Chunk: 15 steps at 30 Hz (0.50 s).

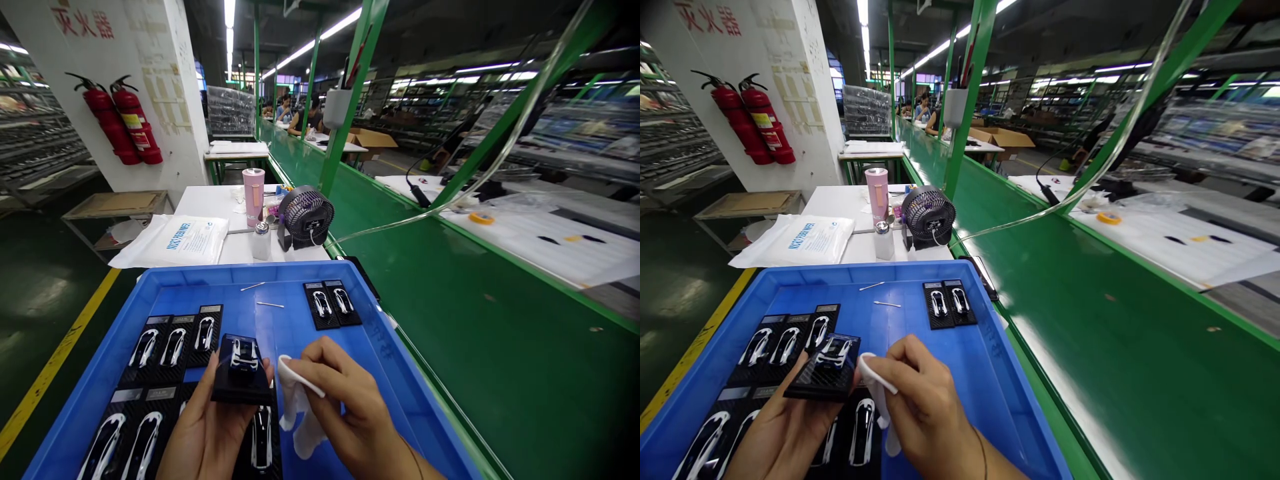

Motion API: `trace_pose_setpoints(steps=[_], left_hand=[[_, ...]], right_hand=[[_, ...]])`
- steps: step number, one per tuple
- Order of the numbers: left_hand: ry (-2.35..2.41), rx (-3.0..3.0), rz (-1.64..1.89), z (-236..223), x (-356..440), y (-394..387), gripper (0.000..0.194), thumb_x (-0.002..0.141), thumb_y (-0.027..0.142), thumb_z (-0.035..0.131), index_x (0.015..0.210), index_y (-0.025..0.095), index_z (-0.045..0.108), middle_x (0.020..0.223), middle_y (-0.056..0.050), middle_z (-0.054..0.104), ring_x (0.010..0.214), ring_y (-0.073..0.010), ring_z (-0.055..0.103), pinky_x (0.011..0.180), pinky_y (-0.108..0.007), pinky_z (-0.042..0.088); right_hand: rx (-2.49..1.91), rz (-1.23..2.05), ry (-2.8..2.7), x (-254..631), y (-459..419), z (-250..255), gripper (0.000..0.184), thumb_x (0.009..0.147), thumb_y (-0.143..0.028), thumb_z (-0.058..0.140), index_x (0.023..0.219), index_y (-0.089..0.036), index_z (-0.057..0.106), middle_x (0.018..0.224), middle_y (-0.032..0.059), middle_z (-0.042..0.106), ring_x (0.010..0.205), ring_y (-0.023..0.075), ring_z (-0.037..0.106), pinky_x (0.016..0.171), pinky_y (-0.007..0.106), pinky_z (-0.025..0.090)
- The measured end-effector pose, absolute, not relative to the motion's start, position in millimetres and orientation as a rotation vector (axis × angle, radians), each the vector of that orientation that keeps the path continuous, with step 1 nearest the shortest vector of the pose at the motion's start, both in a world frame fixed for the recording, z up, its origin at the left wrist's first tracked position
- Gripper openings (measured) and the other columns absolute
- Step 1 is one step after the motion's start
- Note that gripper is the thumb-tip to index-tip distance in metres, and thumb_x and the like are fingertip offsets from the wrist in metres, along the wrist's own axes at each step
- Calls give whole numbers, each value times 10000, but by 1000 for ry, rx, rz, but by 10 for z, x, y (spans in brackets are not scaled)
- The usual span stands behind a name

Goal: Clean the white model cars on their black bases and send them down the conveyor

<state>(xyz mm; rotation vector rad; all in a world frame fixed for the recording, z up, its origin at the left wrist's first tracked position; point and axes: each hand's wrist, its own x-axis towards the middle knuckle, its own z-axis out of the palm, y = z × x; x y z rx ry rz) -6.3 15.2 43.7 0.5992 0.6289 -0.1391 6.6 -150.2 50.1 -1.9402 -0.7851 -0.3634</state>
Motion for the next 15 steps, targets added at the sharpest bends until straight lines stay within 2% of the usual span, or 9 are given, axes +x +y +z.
trace_pose_setpoints(steps=[5,9,15], left_hand=[[571,686,-76,411,-108,168,294,830,136,465,1111,102,543,1121,-210,580,935,-287,607,780,-484,507],[553,687,-77,377,-125,187,405,816,123,495,1215,190,480,1115,-161,595,949,-260,604,805,-462,505],[578,648,-117,397,-119,170,487,800,130,534,1260,251,431,1121,-106,599,971,-235,593,857,-446,488]], right_hand=[[-2012,-389,-830,83,-1486,511,371,799,-55,460,1132,-175,570,819,49,481,724,32,443,623,135,417],[-2032,-372,-859,90,-1467,492,360,799,-60,453,1115,-181,577,826,46,475,710,30,425,623,136,407],[-2044,-324,-952,129,-1428,542,395,795,-45,412,1129,-195,562,843,47,455,752,41,415,650,146,397]])
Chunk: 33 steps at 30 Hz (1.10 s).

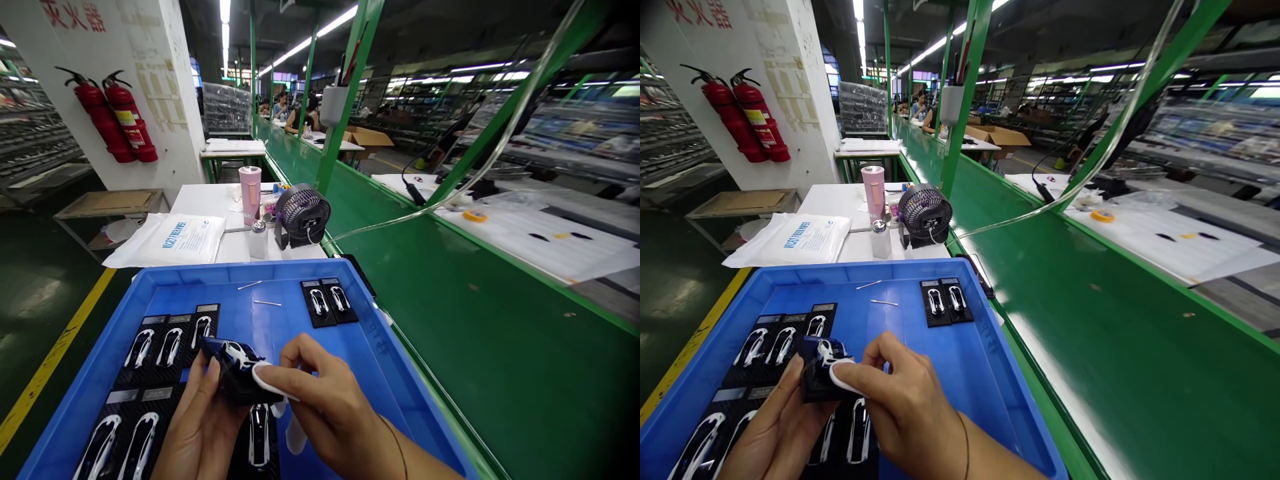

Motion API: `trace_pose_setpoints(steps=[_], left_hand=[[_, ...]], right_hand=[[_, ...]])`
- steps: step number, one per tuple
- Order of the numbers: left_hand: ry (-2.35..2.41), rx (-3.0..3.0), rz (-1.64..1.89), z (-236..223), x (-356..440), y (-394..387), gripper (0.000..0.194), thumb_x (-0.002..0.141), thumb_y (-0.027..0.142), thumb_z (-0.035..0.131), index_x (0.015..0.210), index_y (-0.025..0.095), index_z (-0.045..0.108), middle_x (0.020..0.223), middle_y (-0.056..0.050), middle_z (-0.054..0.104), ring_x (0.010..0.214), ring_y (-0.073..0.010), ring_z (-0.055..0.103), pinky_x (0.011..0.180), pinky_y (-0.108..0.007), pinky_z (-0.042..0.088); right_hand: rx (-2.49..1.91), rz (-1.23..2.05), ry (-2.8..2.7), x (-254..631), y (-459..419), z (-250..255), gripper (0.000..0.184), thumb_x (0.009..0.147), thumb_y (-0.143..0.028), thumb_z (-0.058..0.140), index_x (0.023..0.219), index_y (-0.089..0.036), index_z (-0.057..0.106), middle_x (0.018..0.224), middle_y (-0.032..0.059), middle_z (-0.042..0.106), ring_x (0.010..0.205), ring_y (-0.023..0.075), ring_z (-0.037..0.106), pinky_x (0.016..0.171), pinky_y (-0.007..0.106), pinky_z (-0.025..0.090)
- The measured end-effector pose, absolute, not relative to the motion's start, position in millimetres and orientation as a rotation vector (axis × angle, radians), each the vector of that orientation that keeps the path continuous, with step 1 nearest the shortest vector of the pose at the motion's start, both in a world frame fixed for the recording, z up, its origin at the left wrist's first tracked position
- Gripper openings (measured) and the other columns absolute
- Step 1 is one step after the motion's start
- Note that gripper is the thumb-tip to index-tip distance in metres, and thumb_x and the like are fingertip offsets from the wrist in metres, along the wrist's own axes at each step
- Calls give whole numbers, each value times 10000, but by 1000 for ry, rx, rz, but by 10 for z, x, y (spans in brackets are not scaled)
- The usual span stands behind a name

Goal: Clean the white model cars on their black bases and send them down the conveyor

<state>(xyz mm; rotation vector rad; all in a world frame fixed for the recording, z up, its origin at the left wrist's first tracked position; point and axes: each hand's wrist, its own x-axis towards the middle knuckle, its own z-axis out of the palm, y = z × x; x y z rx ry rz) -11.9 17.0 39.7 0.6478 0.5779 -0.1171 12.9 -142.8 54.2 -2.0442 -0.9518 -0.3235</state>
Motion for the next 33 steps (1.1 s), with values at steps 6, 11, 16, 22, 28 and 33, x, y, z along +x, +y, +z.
trace_pose_setpoints(steps=[6,11,16,22,28,33], left_hand=[[551,683,-107,390,-126,181,492,799,138,540,1266,235,418,1174,-124,567,997,-249,579,862,-452,485],[596,629,-85,423,-128,195,419,803,110,520,1204,219,467,1032,-93,635,948,-216,603,771,-372,536],[642,565,-39,467,-111,181,373,804,80,500,1151,217,491,985,-77,652,880,-174,626,711,-296,548],[619,594,-54,432,-74,221,465,782,86,536,1207,258,457,1034,-77,639,904,-195,621,726,-308,548],[616,577,-63,370,-66,224,417,794,91,514,1177,255,496,1084,-87,623,930,-199,610,740,-338,542],[611,567,-86,347,-88,211,411,788,85,518,1168,242,510,1045,-83,637,918,-210,613,737,-347,545]], right_hand=[[-2113,-220,-973,145,-1428,537,417,798,-54,399,1154,-214,545,827,44,431,754,49,399,641,154,373],[-2015,-166,-932,159,-1434,499,439,778,-21,394,1153,-189,548,866,50,446,790,48,422,686,165,396],[-1921,-117,-894,165,-1400,510,450,773,-8,389,1150,-192,554,862,42,453,804,42,439,702,160,407],[-1938,-74,-856,184,-1401,478,475,749,13,391,1144,-187,562,857,39,463,785,37,442,693,156,406],[-1930,-63,-792,169,-1434,511,407,780,-21,407,1088,-209,595,818,27,470,766,33,447,673,146,398],[-1900,-109,-838,146,-1414,548,415,768,-7,398,1105,-165,580,847,40,469,789,32,453,689,142,408]])
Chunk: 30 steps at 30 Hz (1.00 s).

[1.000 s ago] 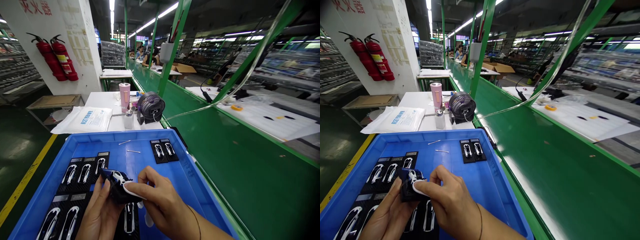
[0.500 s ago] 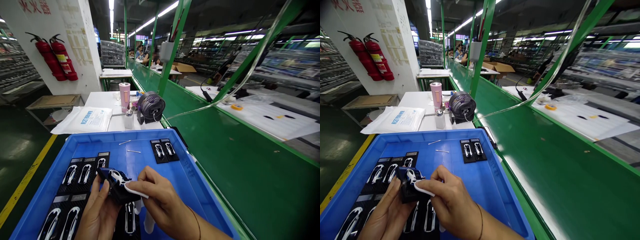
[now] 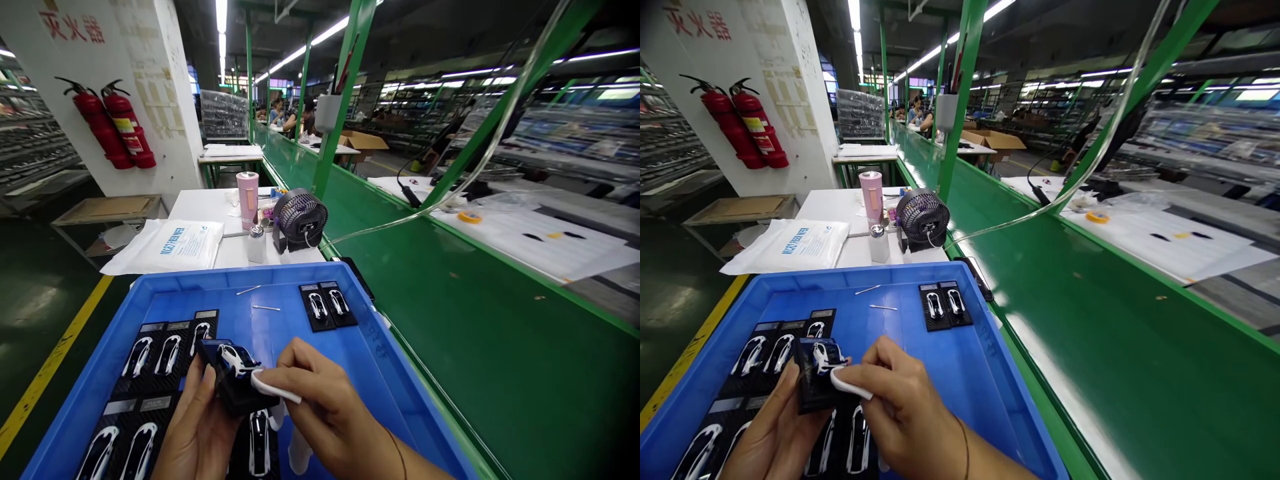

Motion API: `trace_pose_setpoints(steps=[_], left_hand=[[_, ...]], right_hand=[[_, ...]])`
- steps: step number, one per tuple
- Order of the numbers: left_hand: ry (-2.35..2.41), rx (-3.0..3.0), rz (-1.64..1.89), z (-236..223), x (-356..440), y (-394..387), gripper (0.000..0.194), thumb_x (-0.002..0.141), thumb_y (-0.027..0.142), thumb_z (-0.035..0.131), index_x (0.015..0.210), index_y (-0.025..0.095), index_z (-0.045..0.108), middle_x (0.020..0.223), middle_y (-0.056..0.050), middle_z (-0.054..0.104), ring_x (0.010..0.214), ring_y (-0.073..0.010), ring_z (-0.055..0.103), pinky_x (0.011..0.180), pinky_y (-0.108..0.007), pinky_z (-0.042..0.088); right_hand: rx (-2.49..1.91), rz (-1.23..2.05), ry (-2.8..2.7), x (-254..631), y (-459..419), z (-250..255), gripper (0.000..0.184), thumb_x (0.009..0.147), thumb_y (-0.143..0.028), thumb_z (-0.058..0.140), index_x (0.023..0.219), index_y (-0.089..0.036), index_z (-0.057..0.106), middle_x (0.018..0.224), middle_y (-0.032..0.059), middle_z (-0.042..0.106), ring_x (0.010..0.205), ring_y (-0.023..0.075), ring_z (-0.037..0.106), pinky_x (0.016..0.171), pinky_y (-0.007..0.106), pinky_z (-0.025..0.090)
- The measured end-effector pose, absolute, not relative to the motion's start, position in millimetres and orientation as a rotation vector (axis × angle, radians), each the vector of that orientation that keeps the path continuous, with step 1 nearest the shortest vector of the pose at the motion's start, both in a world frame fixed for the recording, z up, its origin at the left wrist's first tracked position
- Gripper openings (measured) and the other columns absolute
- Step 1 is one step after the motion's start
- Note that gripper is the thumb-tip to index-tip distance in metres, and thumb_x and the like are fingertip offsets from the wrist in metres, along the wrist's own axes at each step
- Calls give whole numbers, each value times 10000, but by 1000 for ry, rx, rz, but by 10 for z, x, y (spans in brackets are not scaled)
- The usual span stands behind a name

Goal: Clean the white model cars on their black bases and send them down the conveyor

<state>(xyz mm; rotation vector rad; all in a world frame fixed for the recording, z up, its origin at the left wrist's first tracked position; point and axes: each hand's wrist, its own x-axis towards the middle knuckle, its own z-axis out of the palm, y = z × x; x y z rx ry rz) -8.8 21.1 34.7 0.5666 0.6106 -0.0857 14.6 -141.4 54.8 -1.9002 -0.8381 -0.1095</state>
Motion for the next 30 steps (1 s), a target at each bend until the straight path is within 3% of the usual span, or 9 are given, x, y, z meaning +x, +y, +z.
trace_pose_setpoints(steps=[3,6,9,14,21,26,30], left_hand=[[637,540,-76,359,-93,213,402,810,54,468,1158,247,517,942,-51,665,873,-185,630,723,-311,549],[643,583,-75,385,-85,223,328,849,74,396,1130,167,538,986,-120,656,856,-209,638,711,-347,553],[684,609,-83,419,-71,226,258,871,123,371,973,83,605,912,-155,670,799,-222,650,713,-384,552],[649,560,-98,419,-71,225,306,867,131,389,760,78,670,824,-147,683,763,-227,655,707,-371,551],[639,524,-145,337,-35,199,443,899,225,293,865,-51,638,960,-306,607,954,-373,575,753,-524,496],[660,511,-158,352,-42,198,412,895,215,306,964,-92,573,989,-336,582,1018,-415,520,782,-601,442],[642,532,-168,352,-70,205,366,883,188,346,982,-95,556,997,-343,575,1007,-412,531,780,-586,456]], right_hand=[[-1924,-109,-891,140,-1397,515,476,749,3,392,1151,-196,549,888,41,468,804,39,451,702,156,411],[-1982,-83,-877,138,-1412,504,448,772,-23,391,1146,-209,551,883,40,469,791,40,449,696,162,407],[-2006,-82,-831,134,-1450,547,392,803,-56,400,1126,-204,566,850,38,466,769,33,448,681,149,402],[-1966,-114,-814,118,-1475,610,392,803,-43,418,1125,-210,566,825,31,463,766,22,457,691,126,410],[-1947,-154,-879,82,-1425,527,381,785,-34,423,1096,-193,577,843,40,467,766,28,453,679,129,417],[-1945,-155,-893,63,-1409,526,359,786,-45,432,1082,-178,585,841,48,466,781,32,454,686,130,426],[-1944,-151,-887,58,-1424,552,354,789,-42,420,1069,-172,593,843,50,471,785,35,461,699,136,432]])
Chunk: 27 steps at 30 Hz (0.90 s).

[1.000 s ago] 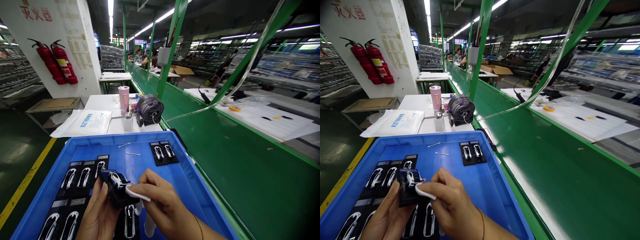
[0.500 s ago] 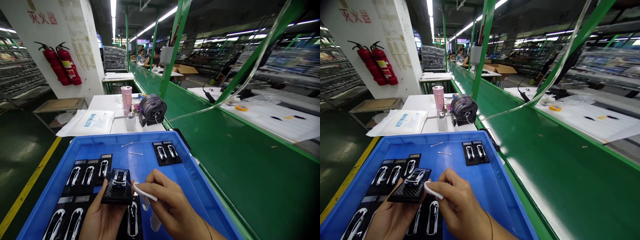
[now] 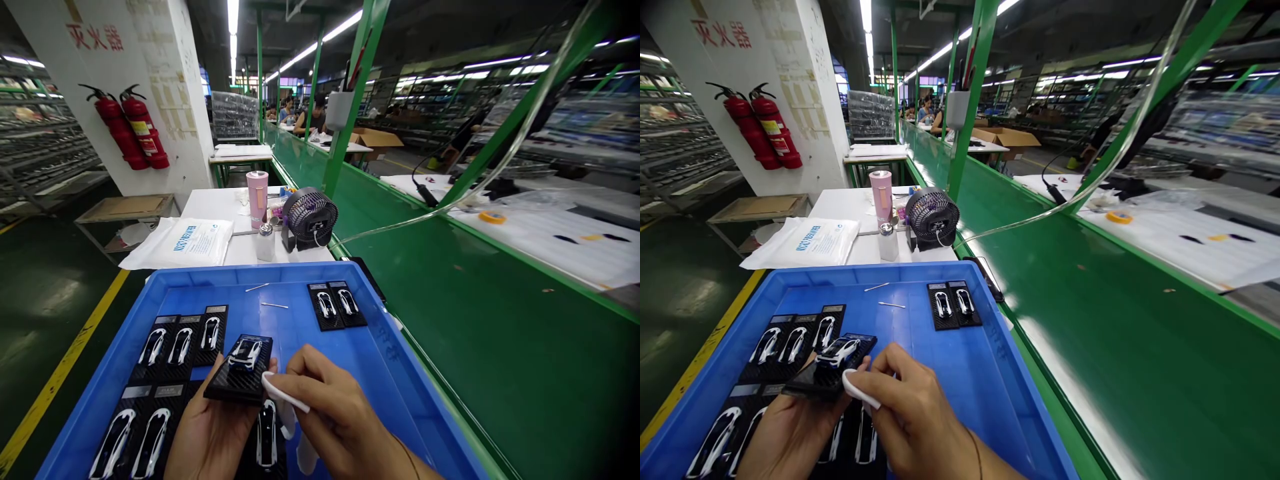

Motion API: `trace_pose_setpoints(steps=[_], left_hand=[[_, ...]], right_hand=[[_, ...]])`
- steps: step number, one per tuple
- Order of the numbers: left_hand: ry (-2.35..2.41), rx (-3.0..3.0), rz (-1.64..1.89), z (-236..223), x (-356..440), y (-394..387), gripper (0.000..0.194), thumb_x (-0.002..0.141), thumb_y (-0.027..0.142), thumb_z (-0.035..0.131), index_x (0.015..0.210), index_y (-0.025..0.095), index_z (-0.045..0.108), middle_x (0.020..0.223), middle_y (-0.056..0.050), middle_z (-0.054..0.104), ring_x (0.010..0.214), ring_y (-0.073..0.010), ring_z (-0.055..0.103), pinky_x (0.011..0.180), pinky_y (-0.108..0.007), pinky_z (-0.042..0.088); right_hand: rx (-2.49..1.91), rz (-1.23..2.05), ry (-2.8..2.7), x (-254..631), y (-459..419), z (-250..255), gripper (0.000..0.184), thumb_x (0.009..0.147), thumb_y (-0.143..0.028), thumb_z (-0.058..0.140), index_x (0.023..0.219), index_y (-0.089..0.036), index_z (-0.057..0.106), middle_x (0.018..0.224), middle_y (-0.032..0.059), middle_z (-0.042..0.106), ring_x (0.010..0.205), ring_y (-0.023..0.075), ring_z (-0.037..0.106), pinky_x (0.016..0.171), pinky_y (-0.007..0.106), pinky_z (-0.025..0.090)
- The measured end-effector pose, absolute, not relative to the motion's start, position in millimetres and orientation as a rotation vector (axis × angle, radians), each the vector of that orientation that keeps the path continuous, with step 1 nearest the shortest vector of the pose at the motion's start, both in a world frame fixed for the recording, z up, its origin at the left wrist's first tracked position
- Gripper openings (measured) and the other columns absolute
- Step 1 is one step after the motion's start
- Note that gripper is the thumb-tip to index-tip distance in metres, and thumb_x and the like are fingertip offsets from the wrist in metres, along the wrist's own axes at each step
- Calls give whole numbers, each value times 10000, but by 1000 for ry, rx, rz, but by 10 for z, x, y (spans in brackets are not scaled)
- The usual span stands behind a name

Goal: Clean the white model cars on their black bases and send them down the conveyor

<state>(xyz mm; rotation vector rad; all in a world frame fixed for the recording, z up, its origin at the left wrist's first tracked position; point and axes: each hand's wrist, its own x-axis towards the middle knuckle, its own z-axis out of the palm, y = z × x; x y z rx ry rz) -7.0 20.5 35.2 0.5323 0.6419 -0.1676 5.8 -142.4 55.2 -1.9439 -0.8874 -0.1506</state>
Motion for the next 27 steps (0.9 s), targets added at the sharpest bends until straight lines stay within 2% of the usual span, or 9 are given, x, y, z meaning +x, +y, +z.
trace_pose_setpoints(steps=[3,6,8,11,14,19,22,27], left_hand=[[653,534,-166,340,-79,205,338,876,185,371,939,-74,580,982,-326,590,942,-382,580,759,-547,491],[669,514,-140,384,-82,188,278,875,166,384,892,3,608,882,-221,656,827,-286,640,723,-446,539],[705,498,-134,468,-82,163,276,883,163,367,960,21,591,820,-168,673,763,-227,653,681,-358,557],[818,470,-186,631,-79,121,368,904,182,310,1167,-8,485,817,-167,671,721,-178,655,617,-227,549],[850,418,-197,725,-75,103,395,913,188,295,1250,41,440,847,-139,676,703,-135,653,579,-140,520],[777,464,-203,671,-90,144,351,894,170,350,1196,65,494,898,-135,668,787,-163,647,650,-201,537],[749,496,-209,608,-112,179,304,854,130,436,1141,116,534,883,-85,669,757,-156,644,708,-257,540],[651,554,-185,499,-137,216,331,780,109,555,1101,187,558,987,-46,648,818,-152,629,778,-289,524]], right_hand=[[-1957,-141,-883,63,-1439,562,346,796,-51,422,1072,-173,591,841,49,473,777,36,461,692,140,427],[-1989,-162,-883,76,-1442,562,333,807,-65,426,1078,-173,587,839,48,468,761,36,447,671,140,411],[-2012,-214,-916,88,-1436,564,345,806,-64,427,1096,-175,576,842,48,461,760,36,435,666,140,398],[-2115,-341,-989,109,-1421,572,354,801,-69,417,1091,-196,573,818,41,445,720,33,400,614,130,349],[-2254,-513,-1054,140,-1415,574,308,816,-103,403,1040,-206,589,805,37,435,658,32,340,564,140,273],[-2358,-689,-1218,198,-1451,576,267,827,-139,465,1049,-239,575,809,27,453,673,41,320,591,166,239],[-2387,-673,-1317,213,-1476,607,254,830,-171,478,1056,-241,570,774,22,453,657,46,317,591,184,224],[-2412,-727,-1513,219,-1492,678,264,832,-220,431,1050,-184,575,745,39,452,647,77,344,584,237,198]])
